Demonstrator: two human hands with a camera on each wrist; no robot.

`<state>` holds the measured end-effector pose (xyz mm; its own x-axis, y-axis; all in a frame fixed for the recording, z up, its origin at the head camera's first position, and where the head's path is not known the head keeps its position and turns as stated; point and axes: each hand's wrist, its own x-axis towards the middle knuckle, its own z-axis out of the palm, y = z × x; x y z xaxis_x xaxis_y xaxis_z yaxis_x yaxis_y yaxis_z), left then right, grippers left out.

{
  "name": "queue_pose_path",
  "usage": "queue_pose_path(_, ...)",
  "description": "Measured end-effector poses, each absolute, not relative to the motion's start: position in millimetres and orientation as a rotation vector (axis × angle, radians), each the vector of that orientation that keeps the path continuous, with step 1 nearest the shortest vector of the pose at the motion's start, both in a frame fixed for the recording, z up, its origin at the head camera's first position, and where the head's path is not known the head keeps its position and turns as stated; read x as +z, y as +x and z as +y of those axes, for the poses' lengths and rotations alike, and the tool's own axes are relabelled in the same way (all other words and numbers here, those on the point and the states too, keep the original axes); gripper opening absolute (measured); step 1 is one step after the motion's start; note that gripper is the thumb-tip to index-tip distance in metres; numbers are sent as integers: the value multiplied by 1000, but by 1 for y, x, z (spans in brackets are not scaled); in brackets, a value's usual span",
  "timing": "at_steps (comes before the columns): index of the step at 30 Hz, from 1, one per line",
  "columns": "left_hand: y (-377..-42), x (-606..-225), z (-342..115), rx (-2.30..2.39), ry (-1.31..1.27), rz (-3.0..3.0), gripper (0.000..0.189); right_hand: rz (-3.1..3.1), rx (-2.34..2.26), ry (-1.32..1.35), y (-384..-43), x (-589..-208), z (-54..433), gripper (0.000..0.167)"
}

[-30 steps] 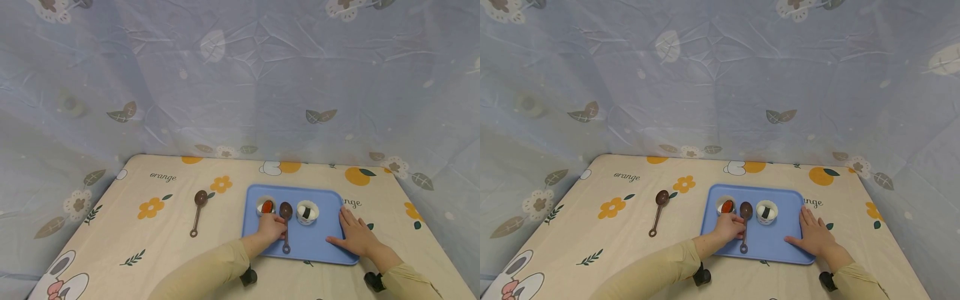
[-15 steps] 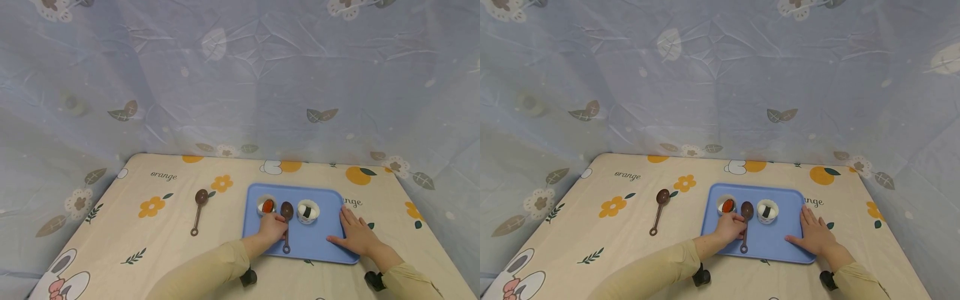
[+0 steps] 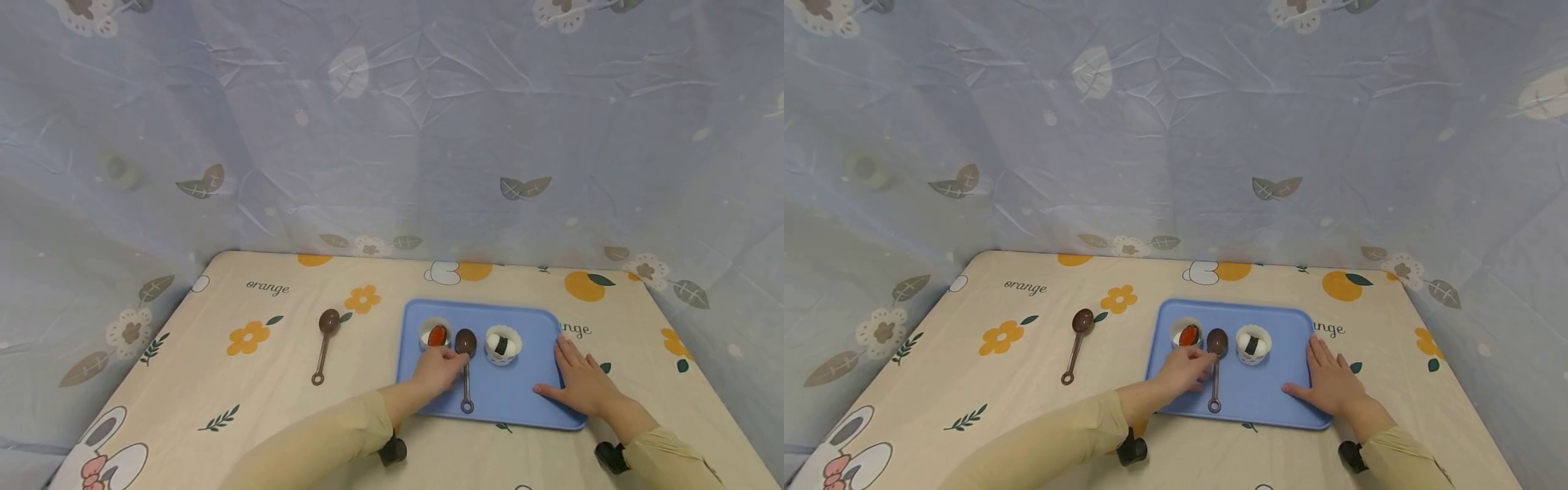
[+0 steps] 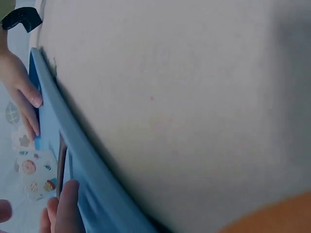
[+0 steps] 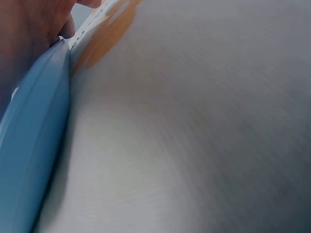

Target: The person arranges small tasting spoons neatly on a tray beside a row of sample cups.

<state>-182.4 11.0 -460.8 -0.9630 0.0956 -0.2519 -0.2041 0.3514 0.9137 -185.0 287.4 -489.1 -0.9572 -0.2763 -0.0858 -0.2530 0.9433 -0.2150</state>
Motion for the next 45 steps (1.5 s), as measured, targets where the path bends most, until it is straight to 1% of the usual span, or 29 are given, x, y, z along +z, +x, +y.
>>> queue_pose_path(4,-184,-455,4,1685,-86,2278,37,2987,-301,-412,-185,-490,288,103)
queue_pose_path(12,-187,-439,-16,1722,-16,2192,46,2993,-299,-425,-184,-489,289,102)
queue_pose_path(22,-202,-432,-52,1707,-62,2228,49,2995,-296,-423,-184,-492,292,103)
queue_pose_path(33,-209,-424,-74,1723,-118,2225,47,3004,-297,-427,-183,-491,294,103)
queue_pose_path(45,-218,-422,-110,1668,-163,2224,52,3019,-282,-446,-185,-488,295,101)
